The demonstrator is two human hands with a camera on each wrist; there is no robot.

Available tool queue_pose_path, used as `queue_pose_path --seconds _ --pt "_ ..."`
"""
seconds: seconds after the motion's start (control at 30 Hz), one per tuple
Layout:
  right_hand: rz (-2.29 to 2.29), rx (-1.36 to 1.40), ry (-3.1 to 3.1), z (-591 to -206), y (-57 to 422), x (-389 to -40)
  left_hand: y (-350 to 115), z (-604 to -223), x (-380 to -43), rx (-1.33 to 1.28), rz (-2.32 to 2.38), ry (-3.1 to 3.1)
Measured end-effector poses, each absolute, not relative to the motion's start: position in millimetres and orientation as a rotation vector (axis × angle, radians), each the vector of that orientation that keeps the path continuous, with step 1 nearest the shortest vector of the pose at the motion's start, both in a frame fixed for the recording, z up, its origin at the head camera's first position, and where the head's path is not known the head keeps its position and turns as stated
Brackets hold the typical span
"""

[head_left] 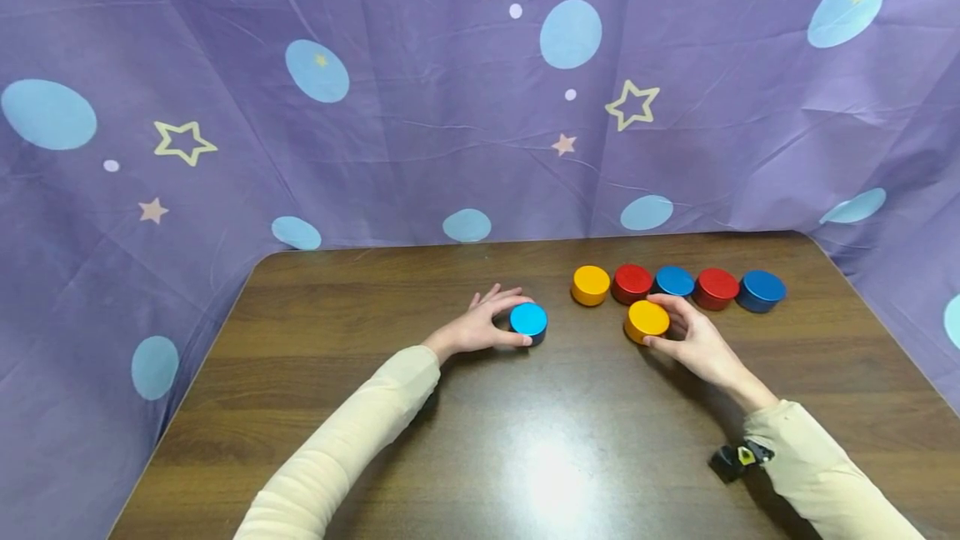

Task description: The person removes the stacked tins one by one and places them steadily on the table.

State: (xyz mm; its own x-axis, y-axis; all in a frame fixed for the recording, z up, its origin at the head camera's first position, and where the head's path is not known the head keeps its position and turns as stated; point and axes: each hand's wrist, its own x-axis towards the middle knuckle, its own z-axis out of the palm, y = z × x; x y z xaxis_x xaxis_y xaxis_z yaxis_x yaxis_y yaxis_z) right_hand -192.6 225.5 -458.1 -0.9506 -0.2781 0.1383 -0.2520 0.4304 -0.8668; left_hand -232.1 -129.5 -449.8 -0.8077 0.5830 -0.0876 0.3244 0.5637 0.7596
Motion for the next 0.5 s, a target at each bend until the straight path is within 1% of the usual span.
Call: queue_pose_path --seconds 0.23,0.5 --pt "-1.547 -0.516 2.636 -453.2 230.0 -189.9 -128.3 -449.1 -231.3 0.754 1.097 2.489" --pt "-1.566 -0.472 2.646 -440.7 237.7 -184.3 -127.4 -449.6 -229.1 0.762 1.089 2.509"
